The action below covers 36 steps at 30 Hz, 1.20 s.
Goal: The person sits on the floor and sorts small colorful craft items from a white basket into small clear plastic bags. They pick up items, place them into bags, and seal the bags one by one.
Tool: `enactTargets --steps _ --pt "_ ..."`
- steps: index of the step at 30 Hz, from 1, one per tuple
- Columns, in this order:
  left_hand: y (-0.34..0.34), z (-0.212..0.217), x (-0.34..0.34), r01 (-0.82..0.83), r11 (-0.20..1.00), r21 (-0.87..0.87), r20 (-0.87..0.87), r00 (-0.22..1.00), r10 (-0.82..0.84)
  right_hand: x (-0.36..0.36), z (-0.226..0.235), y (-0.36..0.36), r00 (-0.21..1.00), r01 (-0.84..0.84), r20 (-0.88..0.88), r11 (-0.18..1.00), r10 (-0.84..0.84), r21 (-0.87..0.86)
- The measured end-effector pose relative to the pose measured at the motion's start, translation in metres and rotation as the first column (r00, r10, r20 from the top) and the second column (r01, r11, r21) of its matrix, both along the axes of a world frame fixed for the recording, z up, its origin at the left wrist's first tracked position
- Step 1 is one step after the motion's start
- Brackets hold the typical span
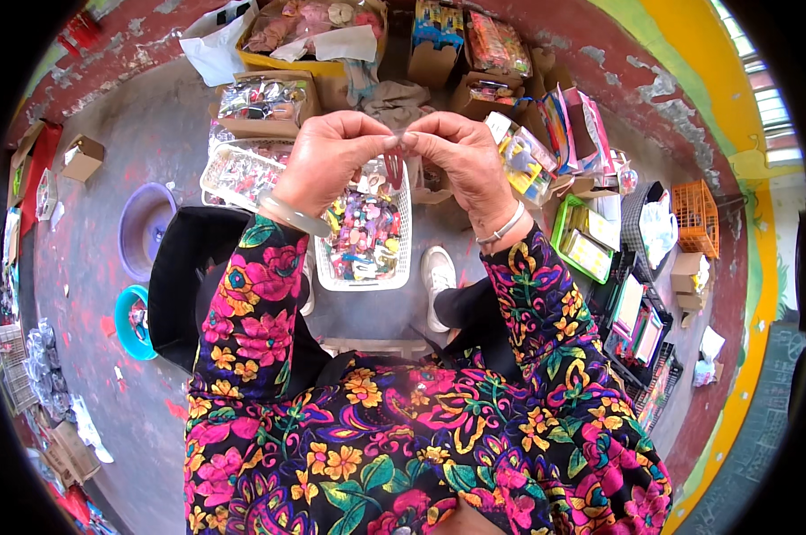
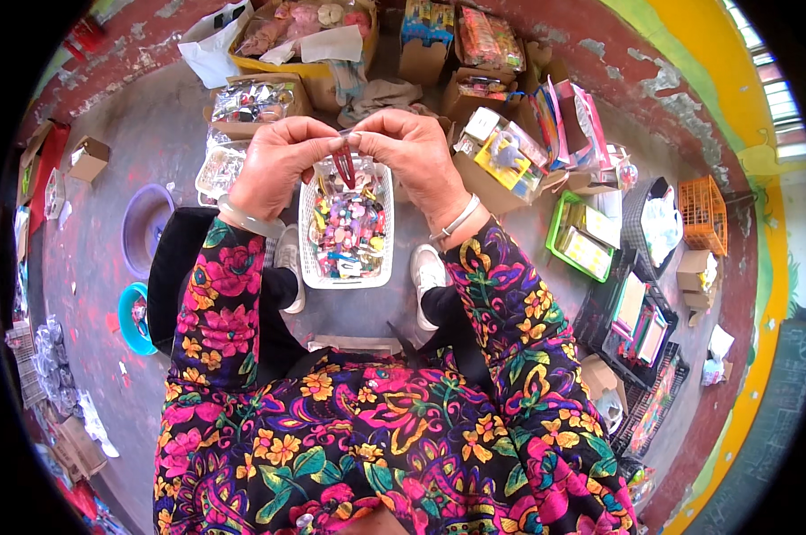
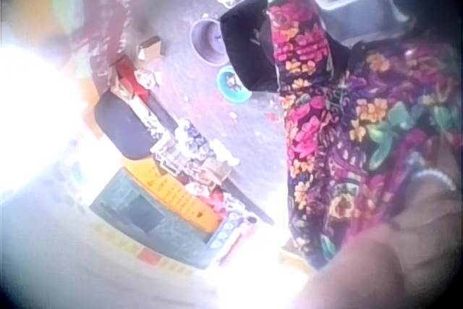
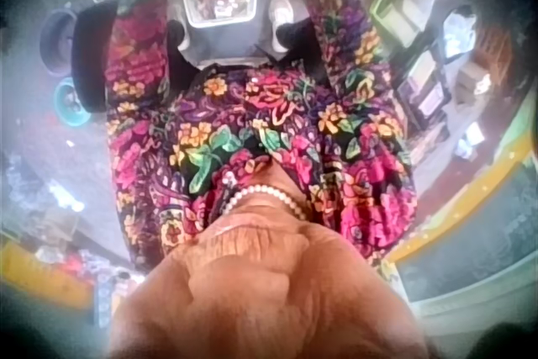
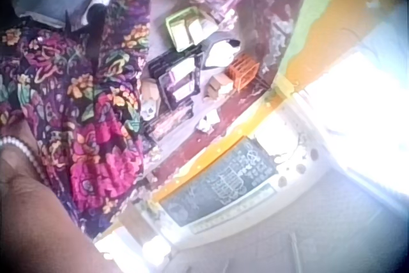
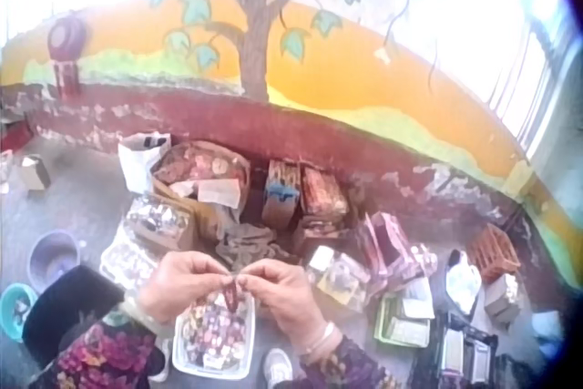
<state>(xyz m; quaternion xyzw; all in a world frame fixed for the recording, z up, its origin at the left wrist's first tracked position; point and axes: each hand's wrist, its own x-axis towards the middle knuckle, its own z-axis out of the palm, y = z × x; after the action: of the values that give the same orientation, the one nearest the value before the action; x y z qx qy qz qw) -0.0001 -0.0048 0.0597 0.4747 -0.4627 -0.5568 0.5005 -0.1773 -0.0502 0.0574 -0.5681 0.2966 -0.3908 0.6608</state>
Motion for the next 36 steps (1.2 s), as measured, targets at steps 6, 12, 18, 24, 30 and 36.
enactTargets --steps 6,12,18,24,30,36 --pt "0.002 -0.004 0.000 0.020 0.994 -0.104 0.012 1.000 -0.019 0.002 0.003 0.004 0.998 -0.041 -0.057 0.997 0.037 -0.070" --pt "0.003 -0.005 0.004 0.040 0.996 -0.083 0.035 0.999 -0.038 0.005 0.001 0.009 0.998 -0.028 -0.065 1.000 0.027 -0.014" --pt "0.001 0.004 -0.001 -0.033 0.991 0.128 -0.127 0.991 0.049 0.000 -0.003 -0.003 0.995 0.075 0.064 0.992 -0.082 0.098" --pt "0.001 0.001 -0.002 -0.071 0.990 0.122 -0.159 0.983 0.090 -0.001 -0.007 -0.005 0.995 0.066 0.066 0.987 -0.076 0.144" --pt "0.005 0.003 -0.006 -0.032 0.999 -0.019 -0.132 0.991 0.029 0.000 0.002 0.001 0.997 -0.046 0.068 0.987 0.036 0.151" --pt "0.008 0.000 -0.005 -0.007 0.994 -0.111 -0.081 0.997 -0.002 0.004 0.003 0.010 1.000 -0.027 0.011 1.000 0.027 -0.014"
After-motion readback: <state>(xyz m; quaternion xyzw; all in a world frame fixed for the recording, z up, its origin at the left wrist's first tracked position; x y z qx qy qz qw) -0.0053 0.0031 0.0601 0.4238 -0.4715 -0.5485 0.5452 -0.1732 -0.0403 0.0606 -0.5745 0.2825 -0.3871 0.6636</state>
